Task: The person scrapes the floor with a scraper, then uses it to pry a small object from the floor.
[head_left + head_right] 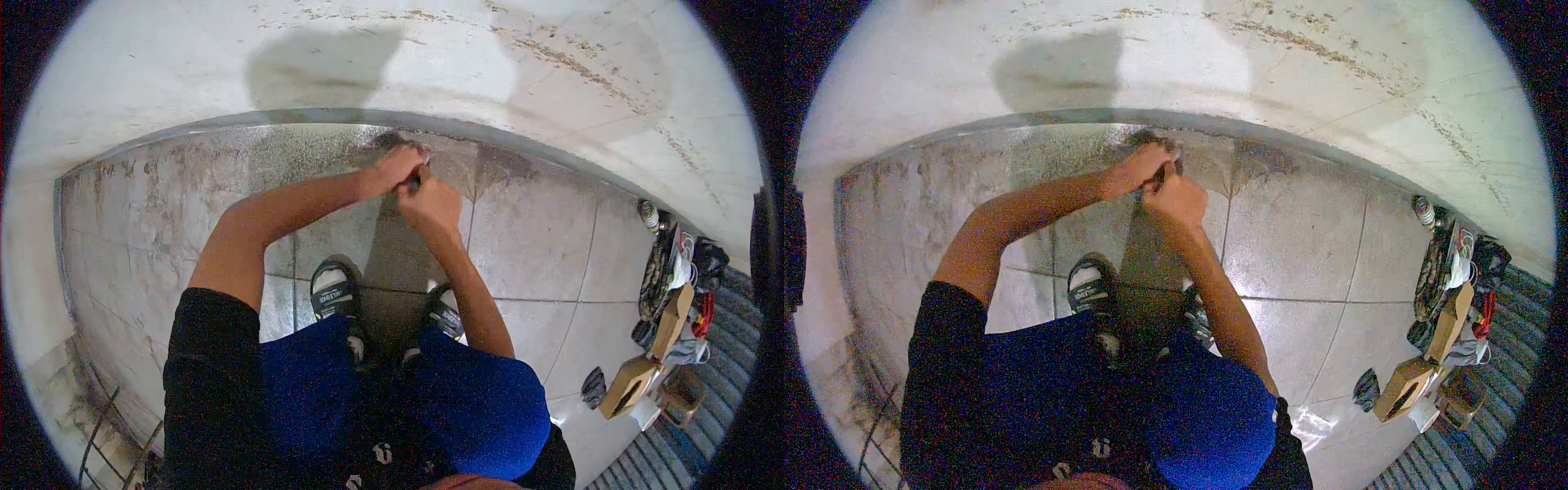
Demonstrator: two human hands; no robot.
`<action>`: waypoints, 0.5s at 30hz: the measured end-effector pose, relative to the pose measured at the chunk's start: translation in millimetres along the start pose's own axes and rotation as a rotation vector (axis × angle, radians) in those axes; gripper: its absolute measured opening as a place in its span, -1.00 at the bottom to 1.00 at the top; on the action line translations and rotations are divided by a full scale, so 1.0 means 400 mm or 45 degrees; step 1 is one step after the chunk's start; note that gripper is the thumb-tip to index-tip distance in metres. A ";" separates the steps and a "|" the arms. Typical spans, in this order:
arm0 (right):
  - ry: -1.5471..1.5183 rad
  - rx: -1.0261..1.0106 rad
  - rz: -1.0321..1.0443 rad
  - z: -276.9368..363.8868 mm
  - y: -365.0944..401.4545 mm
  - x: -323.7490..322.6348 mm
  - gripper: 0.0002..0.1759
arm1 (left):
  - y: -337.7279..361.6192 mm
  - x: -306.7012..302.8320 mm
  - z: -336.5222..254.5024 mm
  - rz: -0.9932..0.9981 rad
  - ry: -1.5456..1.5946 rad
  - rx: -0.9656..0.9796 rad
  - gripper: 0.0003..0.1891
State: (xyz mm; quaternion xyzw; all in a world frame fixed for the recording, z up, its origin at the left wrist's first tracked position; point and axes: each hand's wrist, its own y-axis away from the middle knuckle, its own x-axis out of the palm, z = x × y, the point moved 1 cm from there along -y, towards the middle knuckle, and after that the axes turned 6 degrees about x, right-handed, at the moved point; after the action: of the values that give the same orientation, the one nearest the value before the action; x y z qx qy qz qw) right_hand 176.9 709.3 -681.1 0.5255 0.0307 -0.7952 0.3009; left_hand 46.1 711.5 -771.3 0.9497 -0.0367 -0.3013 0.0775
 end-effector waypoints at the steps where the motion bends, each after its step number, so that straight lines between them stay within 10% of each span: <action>1: 0.012 -0.013 -0.015 -0.003 -0.019 0.004 -0.51 | -0.014 -0.010 0.008 -0.001 -0.073 0.064 -0.64; 6: 0.050 0.165 0.115 -0.003 0.058 -0.026 -0.63 | 0.034 0.081 0.024 0.058 0.184 -0.034 -0.63; 9: 0.122 0.177 0.149 -0.011 0.071 -0.036 -0.63 | 0.053 0.090 -0.001 -0.154 -0.657 0.521 -0.62; 12: -0.047 0.060 0.004 -0.003 0.016 -0.039 -0.57 | -0.011 0.008 -0.041 0.165 -0.041 -0.199 -0.65; 15: 0.041 0.052 -0.040 -0.005 -0.017 -0.026 -0.58 | -0.030 -0.012 -0.033 0.066 -0.237 0.145 -0.65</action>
State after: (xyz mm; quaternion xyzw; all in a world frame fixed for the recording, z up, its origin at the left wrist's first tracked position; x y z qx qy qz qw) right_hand 177.8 720.2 -675.0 0.5438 0.0278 -0.7917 0.2771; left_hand 50.0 725.7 -760.0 0.9192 -0.0854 -0.3835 0.0276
